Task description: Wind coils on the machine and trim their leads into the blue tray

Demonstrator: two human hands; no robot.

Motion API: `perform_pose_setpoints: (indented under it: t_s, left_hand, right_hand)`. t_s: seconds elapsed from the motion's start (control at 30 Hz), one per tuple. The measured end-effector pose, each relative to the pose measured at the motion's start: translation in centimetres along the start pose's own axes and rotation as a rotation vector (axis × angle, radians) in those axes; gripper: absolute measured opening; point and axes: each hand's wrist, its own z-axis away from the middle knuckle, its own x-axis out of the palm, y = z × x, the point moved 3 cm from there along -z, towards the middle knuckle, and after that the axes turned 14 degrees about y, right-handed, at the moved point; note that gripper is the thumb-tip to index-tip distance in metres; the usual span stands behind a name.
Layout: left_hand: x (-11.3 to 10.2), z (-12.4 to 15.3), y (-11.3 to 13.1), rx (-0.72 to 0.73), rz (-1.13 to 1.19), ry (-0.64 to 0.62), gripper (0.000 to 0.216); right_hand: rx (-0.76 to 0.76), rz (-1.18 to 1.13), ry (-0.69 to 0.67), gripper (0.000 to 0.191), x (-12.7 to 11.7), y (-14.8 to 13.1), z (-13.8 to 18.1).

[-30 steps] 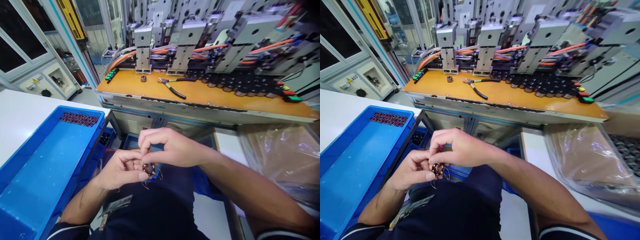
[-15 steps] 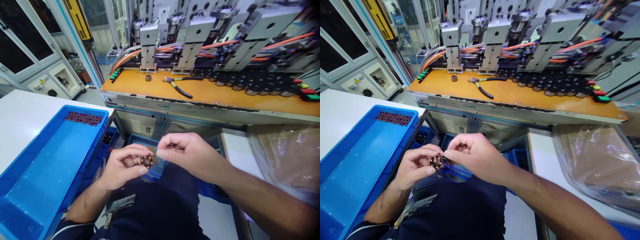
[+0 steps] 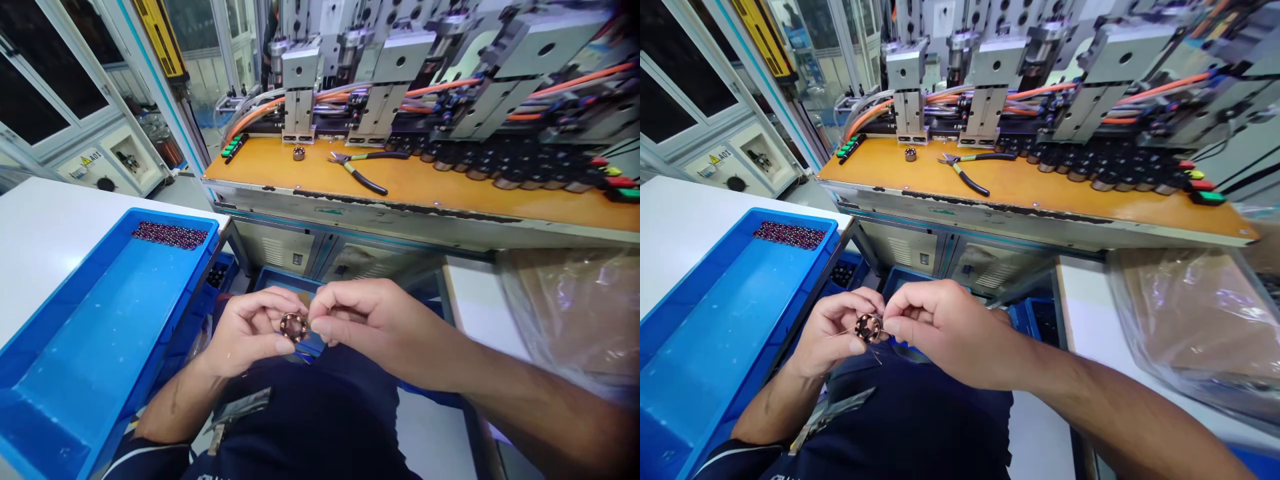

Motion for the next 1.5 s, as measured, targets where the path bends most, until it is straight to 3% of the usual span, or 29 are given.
perform_pose_setpoints:
  t_s: [0.27, 0.53, 0.67, 0.83, 0.93, 1.1, 1.27, 1.5]
  left_hand:
    - [0.3, -0.3, 0.2, 0.081, -0.026, -0.026, 0.042]
    - [0.4, 0.1, 0.4, 0.081, -0.049, -0.041, 0.041]
    - [0.4, 0.1, 0.4, 0.029, 0.021, -0.047, 0.038]
    - [0.8, 0.0, 0.1, -0.1, 0.156, -0.106, 0.036]
    - [1.1, 0.0, -0.1, -0.155, 0.186, -0.106, 0.037]
    - [1.4, 0.0, -0.3, -0.203, 0.206, -0.106, 0.035]
    - [1.3, -0.1, -0.4, -0.209, 0.188, -0.099, 0.034]
    - [0.9, -0.1, -0.2, 0.092, -0.002, -0.036, 0.043]
  right_hand:
    - [-0.043, -0.012, -0.007, 0.014, 0.2, 0.1, 0.6]
    - [-0.184, 0.106, -0.009, 0.015, 0.3, -0.7, 1.1]
    - [-0.453, 0.323, -0.128, 0.014, -0.6, -1.0, 1.6]
    - [-0.874, 0.568, 0.142, 0.008, -1.7, -1.1, 1.6]
    - [-1.01, 0.591, 0.108, 0.014, -1.0, -0.9, 1.6]
    - [-1.032, 0.531, 0.071, 0.005, -0.4, -0.8, 1.5]
    - [-1.061, 0.469, 0.134, 0.005, -0.4, -0.8, 1.6]
    - [-0.865, 0.349, 0.352, 0.008, 0.4, 0.7, 2.1]
